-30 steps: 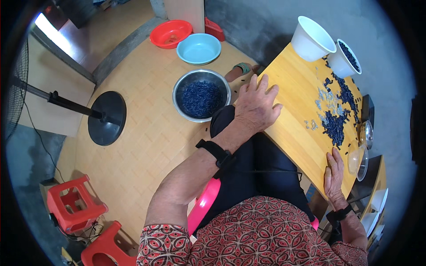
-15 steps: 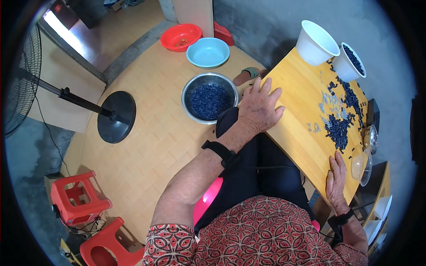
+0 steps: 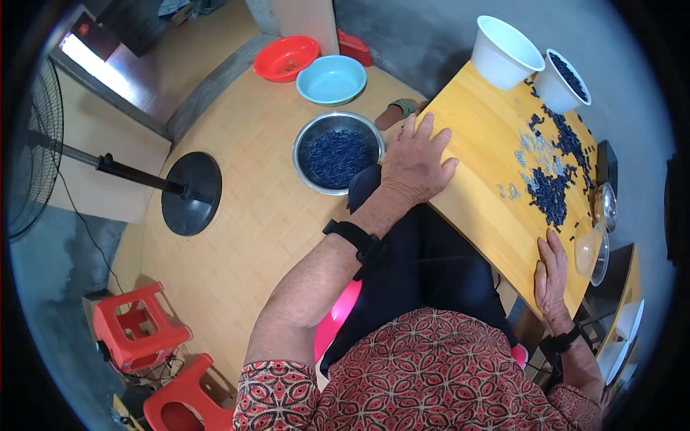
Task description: Assembling small plastic and rubber components at a workspace.
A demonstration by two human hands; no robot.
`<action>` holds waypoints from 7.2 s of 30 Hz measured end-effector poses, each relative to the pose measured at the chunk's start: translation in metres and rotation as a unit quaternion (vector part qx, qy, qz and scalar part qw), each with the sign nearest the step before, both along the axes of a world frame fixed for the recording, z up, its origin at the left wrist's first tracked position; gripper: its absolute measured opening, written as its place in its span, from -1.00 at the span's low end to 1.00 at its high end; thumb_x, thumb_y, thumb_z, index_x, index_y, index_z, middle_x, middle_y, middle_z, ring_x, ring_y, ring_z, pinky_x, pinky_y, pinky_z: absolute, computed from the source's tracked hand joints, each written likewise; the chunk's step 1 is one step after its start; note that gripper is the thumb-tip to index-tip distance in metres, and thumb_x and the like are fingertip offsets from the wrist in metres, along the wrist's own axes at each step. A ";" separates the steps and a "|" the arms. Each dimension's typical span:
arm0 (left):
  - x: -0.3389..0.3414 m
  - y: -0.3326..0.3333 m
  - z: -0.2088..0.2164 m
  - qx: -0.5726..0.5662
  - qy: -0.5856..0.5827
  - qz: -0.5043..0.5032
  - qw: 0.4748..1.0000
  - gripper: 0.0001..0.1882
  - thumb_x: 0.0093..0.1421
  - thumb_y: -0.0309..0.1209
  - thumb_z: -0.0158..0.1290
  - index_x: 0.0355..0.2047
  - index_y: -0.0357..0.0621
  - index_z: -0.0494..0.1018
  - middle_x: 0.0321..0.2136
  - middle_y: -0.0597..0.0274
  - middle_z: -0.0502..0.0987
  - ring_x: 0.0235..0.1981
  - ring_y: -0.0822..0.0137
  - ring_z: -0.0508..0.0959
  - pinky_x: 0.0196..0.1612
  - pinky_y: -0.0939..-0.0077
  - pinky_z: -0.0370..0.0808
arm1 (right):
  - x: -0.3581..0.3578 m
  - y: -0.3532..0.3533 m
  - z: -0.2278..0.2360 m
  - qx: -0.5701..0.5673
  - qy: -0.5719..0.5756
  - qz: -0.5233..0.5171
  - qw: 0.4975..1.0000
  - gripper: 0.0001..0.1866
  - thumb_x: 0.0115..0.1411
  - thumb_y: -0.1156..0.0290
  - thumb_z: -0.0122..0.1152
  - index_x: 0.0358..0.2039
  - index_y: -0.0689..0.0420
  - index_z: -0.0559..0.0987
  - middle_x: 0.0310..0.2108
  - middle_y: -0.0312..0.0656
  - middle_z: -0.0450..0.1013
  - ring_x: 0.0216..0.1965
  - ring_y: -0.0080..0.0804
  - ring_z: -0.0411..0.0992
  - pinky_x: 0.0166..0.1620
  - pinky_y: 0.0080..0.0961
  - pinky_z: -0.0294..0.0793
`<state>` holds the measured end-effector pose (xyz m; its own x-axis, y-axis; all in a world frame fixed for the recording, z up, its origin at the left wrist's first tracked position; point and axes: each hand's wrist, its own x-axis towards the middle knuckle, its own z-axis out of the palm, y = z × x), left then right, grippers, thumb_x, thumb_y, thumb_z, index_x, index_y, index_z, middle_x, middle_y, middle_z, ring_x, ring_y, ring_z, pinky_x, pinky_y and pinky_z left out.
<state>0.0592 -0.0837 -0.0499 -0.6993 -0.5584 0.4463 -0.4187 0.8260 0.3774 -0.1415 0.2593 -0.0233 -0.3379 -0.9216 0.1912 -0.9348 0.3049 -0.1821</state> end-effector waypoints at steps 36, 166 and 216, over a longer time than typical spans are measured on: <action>0.004 0.003 0.014 0.009 -0.083 0.020 0.996 -0.41 0.21 -0.06 0.12 0.22 0.06 0.42 0.31 -0.06 0.28 0.31 -0.09 0.28 0.27 0.03 0.29 | 0.009 -0.005 0.008 -0.030 0.003 0.023 0.999 -0.47 0.11 0.56 0.10 0.16 0.18 0.46 0.26 0.11 0.27 0.30 0.10 0.22 0.27 -0.05 0.21; 0.006 -0.006 0.004 -0.045 -0.018 -0.022 0.999 -0.47 0.24 -0.08 0.11 0.15 -0.04 0.47 0.23 -0.09 0.38 0.25 -0.05 0.36 0.24 0.09 0.33 | 0.014 -0.004 0.003 -0.075 0.054 0.016 0.996 -0.55 0.18 0.45 0.10 0.11 0.16 0.47 0.16 0.07 0.36 0.22 0.01 0.30 0.20 -0.13 0.31; -0.044 0.094 0.063 0.371 0.093 -0.178 0.907 -0.66 0.23 -0.31 0.19 -0.07 -0.28 0.60 -0.16 0.03 0.67 -0.07 0.26 0.63 0.06 0.40 0.49 | -0.084 -0.086 0.017 -0.083 -0.008 -0.049 0.995 -0.80 0.09 0.44 0.31 -0.25 0.20 0.67 -0.27 0.00 0.52 -0.08 0.00 0.46 0.00 -0.11 0.46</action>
